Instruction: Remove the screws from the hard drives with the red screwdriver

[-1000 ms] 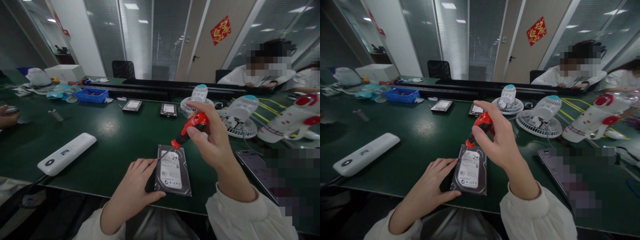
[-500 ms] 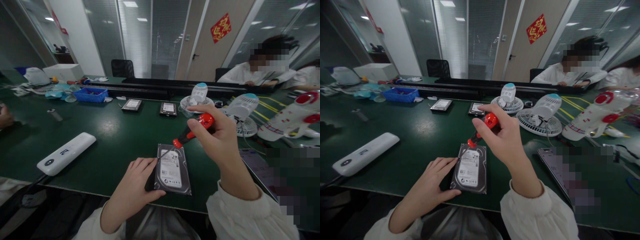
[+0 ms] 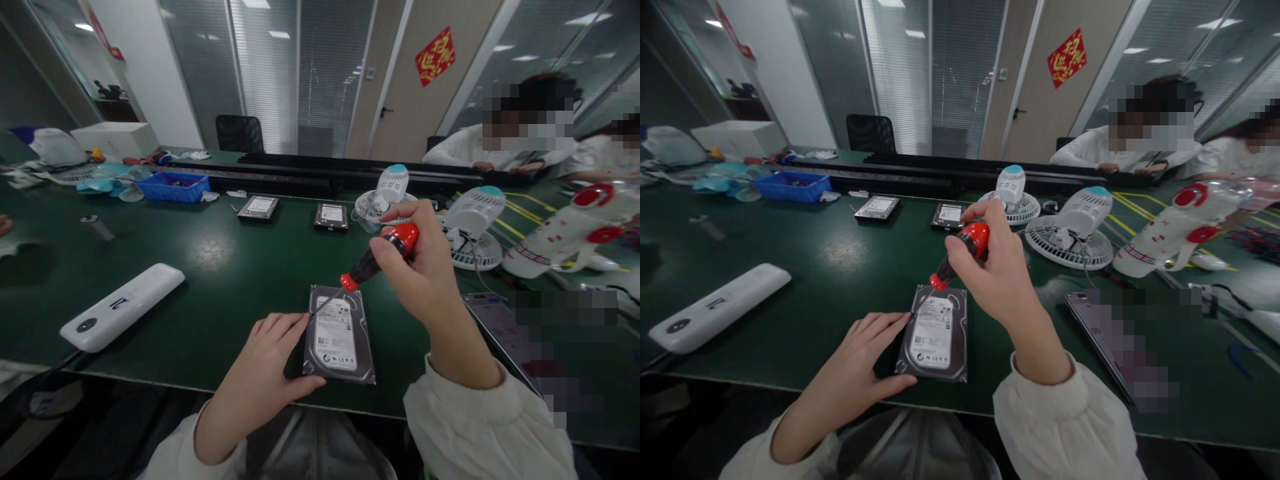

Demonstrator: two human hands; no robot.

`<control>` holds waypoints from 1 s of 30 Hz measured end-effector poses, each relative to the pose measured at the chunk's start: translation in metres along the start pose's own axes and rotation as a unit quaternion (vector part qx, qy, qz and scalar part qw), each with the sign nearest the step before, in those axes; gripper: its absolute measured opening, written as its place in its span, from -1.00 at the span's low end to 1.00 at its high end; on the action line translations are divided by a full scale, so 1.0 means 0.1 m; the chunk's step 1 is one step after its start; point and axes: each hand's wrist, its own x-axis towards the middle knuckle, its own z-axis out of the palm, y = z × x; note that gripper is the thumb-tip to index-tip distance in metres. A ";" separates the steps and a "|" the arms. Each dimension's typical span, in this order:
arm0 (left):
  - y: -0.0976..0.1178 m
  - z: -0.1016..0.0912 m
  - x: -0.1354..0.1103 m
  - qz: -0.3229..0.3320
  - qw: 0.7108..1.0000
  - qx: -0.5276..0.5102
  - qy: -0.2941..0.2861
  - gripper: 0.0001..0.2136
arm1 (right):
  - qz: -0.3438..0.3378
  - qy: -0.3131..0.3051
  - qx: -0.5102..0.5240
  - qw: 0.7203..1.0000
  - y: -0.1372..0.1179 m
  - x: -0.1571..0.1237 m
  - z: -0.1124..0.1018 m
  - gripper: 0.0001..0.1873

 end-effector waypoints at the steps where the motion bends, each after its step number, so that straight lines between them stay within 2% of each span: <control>1: 0.00 0.00 0.00 0.003 1.000 0.001 0.003 -0.28 | -0.001 -0.008 0.025 1.000 0.01 0.00 0.00 -0.77; 3: -0.01 0.01 -0.01 0.006 1.000 0.002 0.008 -0.29 | -0.004 -0.018 0.073 0.997 0.03 -0.01 0.01 -0.72; 8: -0.01 0.01 -0.01 0.008 1.000 0.009 0.004 -0.29 | -0.014 -0.005 0.117 0.993 0.00 -0.03 0.06 -0.80; 13: -0.02 0.01 -0.01 0.014 1.000 0.015 0.007 -0.29 | -0.028 -0.023 0.124 0.992 -0.05 -0.04 0.05 -0.65; 20: -0.01 0.00 -0.01 0.011 1.000 0.013 0.006 -0.30 | -0.006 0.032 0.063 0.997 -0.06 -0.02 0.06 -0.70; 22: -0.01 0.00 -0.01 0.010 1.000 0.013 0.006 -0.30 | -0.023 0.028 0.060 0.998 -0.05 -0.02 0.04 -0.74; 26: -0.01 0.00 -0.01 0.014 1.000 0.013 0.010 -0.31 | -0.065 0.001 0.061 0.996 -0.04 -0.02 0.02 -0.65; 30: -0.02 0.01 -0.02 0.018 1.000 0.014 0.013 -0.31 | -0.022 0.037 0.020 0.999 -0.07 -0.03 0.03 -0.66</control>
